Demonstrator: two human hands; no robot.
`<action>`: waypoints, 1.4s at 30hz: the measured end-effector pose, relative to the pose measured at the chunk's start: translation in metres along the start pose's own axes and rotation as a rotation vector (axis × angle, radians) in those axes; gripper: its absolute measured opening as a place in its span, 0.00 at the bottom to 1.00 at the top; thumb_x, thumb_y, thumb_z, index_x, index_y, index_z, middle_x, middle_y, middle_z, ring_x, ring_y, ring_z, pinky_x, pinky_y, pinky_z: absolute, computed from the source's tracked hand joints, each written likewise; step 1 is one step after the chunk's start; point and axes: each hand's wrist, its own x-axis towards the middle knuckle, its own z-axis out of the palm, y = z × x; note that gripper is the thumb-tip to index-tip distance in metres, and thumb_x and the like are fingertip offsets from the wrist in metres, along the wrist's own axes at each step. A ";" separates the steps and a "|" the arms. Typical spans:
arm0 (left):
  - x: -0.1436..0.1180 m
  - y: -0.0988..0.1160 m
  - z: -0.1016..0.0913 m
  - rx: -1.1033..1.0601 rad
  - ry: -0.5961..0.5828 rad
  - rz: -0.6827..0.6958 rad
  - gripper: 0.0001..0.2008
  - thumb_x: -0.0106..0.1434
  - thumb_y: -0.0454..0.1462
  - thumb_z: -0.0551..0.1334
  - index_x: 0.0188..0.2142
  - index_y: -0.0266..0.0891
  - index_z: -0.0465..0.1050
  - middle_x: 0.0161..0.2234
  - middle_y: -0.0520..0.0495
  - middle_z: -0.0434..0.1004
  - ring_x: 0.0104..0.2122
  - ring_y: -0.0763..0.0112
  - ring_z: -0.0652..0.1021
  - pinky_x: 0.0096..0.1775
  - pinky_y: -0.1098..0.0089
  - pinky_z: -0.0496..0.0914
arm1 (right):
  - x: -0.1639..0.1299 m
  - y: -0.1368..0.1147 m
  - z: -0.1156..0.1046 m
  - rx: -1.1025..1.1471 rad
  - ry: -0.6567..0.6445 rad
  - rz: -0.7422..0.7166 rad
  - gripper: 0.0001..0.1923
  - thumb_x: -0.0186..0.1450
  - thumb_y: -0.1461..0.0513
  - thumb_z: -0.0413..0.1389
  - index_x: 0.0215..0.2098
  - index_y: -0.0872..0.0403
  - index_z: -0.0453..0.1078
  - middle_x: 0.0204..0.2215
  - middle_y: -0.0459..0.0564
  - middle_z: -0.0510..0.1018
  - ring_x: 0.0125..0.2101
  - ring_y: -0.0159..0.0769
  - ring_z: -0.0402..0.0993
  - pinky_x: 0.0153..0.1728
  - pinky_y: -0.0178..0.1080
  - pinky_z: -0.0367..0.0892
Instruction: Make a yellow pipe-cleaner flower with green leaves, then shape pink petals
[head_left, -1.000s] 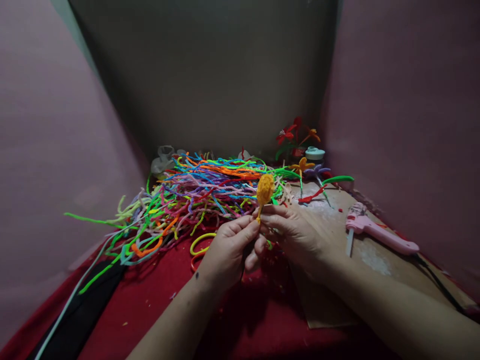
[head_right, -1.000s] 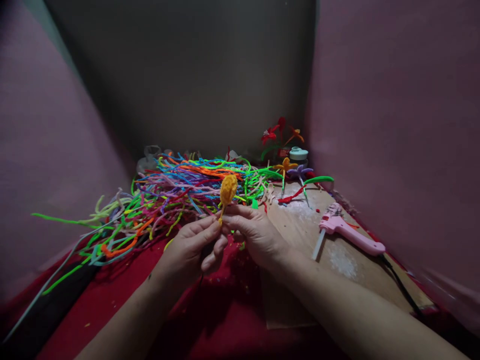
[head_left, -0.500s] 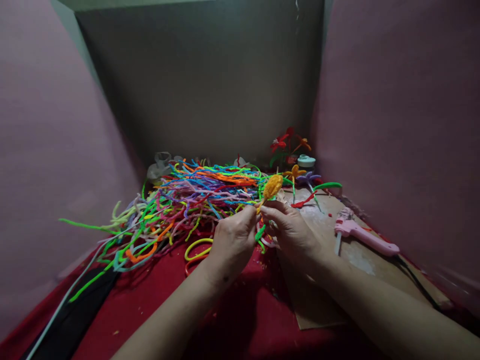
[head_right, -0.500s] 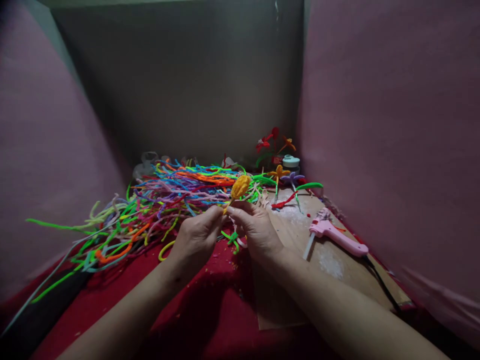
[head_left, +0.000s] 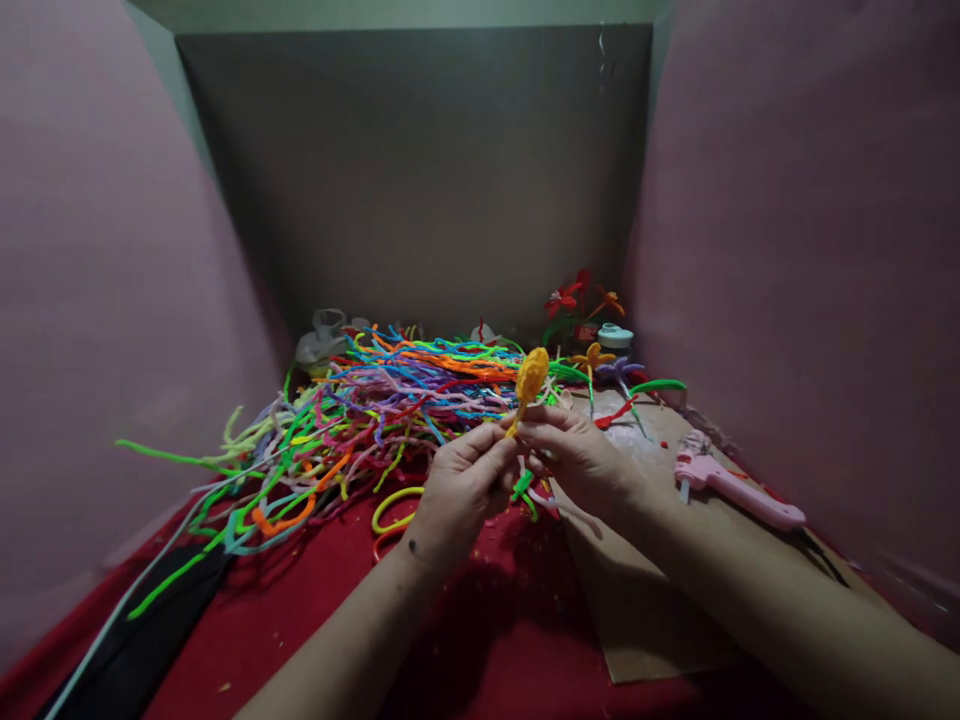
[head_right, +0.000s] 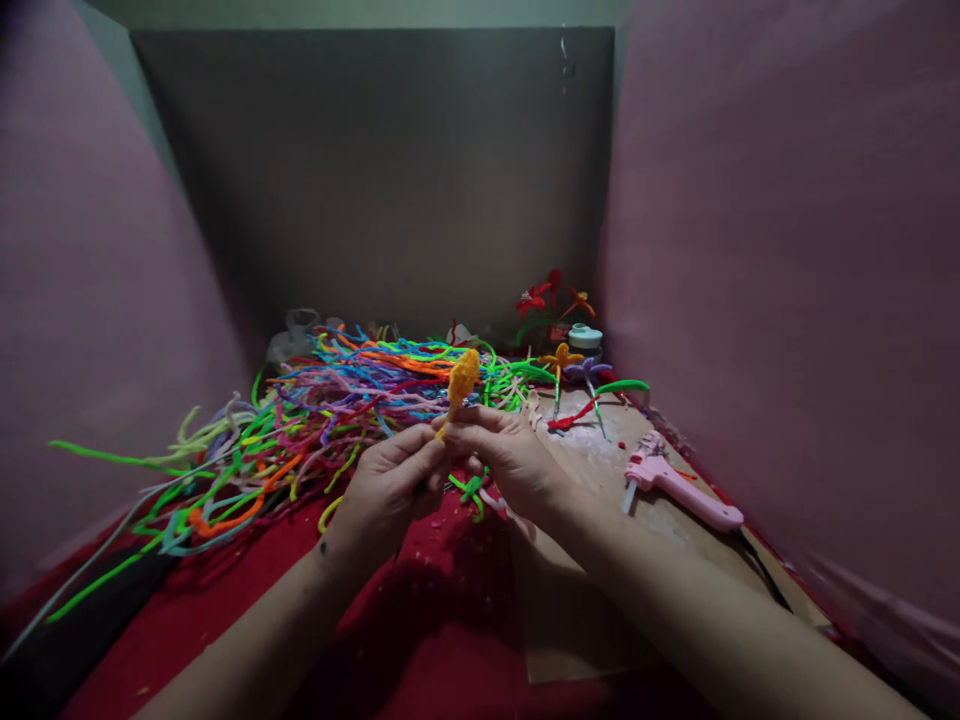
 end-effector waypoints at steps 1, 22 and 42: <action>0.000 0.000 0.000 -0.031 -0.013 -0.026 0.12 0.57 0.43 0.62 0.26 0.35 0.66 0.16 0.58 0.58 0.14 0.85 0.55 0.17 0.79 0.49 | 0.000 0.002 -0.002 0.014 -0.008 0.002 0.06 0.53 0.62 0.62 0.29 0.55 0.74 0.23 0.43 0.71 0.21 0.24 0.60 0.21 0.30 0.54; -0.001 -0.013 -0.001 0.043 -0.130 -0.083 0.11 0.61 0.42 0.58 0.28 0.36 0.69 0.16 0.56 0.64 0.12 0.83 0.60 0.17 0.79 0.56 | -0.011 0.013 -0.006 0.142 0.026 0.036 0.10 0.51 0.60 0.63 0.30 0.54 0.70 0.23 0.43 0.68 0.20 0.26 0.60 0.21 0.31 0.59; -0.004 -0.008 0.001 0.029 0.031 -0.089 0.10 0.58 0.42 0.60 0.27 0.37 0.64 0.15 0.59 0.60 0.10 0.85 0.56 0.14 0.80 0.50 | -0.015 0.014 -0.013 -0.050 -0.015 0.020 0.05 0.57 0.61 0.59 0.30 0.55 0.73 0.27 0.45 0.72 0.28 0.29 0.65 0.32 0.35 0.59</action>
